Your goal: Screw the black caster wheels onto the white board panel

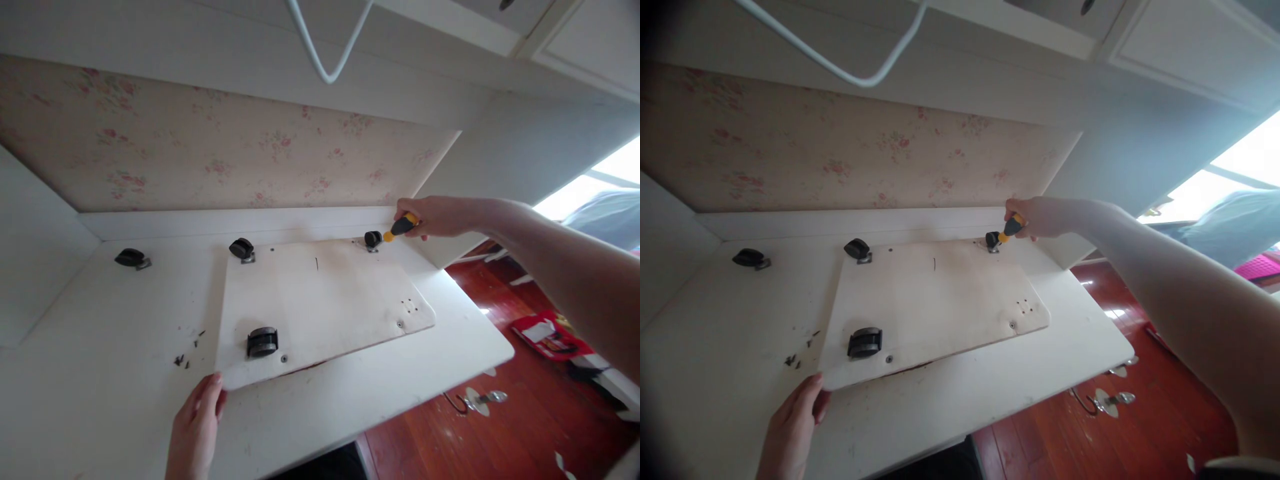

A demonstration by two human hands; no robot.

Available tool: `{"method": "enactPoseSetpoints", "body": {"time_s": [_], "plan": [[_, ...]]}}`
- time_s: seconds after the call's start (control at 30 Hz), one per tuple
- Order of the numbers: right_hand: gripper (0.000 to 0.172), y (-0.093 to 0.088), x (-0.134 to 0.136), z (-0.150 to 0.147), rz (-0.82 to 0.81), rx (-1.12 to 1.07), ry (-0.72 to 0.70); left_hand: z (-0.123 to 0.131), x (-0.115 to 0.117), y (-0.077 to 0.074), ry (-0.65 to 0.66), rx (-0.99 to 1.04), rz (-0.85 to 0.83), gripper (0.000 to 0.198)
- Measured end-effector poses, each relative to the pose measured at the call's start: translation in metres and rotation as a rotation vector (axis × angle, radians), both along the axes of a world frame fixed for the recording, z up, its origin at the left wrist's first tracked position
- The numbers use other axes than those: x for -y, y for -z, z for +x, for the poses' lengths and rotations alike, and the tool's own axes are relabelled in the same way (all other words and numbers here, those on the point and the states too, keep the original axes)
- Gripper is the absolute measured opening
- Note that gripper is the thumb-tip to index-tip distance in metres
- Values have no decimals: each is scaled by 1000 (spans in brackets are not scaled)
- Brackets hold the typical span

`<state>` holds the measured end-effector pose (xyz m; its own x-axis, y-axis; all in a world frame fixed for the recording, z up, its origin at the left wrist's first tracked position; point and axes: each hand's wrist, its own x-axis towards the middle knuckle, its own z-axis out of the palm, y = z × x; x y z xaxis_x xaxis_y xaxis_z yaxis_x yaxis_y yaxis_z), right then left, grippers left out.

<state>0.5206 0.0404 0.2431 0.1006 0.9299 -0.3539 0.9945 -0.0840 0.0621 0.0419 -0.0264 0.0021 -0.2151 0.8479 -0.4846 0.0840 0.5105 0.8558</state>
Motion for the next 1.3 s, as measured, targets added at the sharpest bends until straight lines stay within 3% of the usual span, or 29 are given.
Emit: {"method": "enactPoseSetpoints", "body": {"time_s": [0.23,0.43,0.63,0.77,0.9,1.07,1.3], "plan": [[38,-5,-4,4,5,22,66,0,0,6,-57,-5,-17,41],[38,-5,-6,-6,11,67,85,-4,1,11,-2,-42,14,38],[40,-1,-5,-24,76,400,-8,-2,1,3,26,-52,35,40],[37,0,-6,-22,-36,426,-72,-1,1,0,56,-60,55,42],[36,3,-5,-16,-21,393,-145,-3,1,5,57,-95,67,40],[39,3,-6,-23,14,407,-89,-5,1,12,62,-108,65,37],[44,10,-23,-39,88,442,11,-5,2,10,82,-112,109,38]]}}
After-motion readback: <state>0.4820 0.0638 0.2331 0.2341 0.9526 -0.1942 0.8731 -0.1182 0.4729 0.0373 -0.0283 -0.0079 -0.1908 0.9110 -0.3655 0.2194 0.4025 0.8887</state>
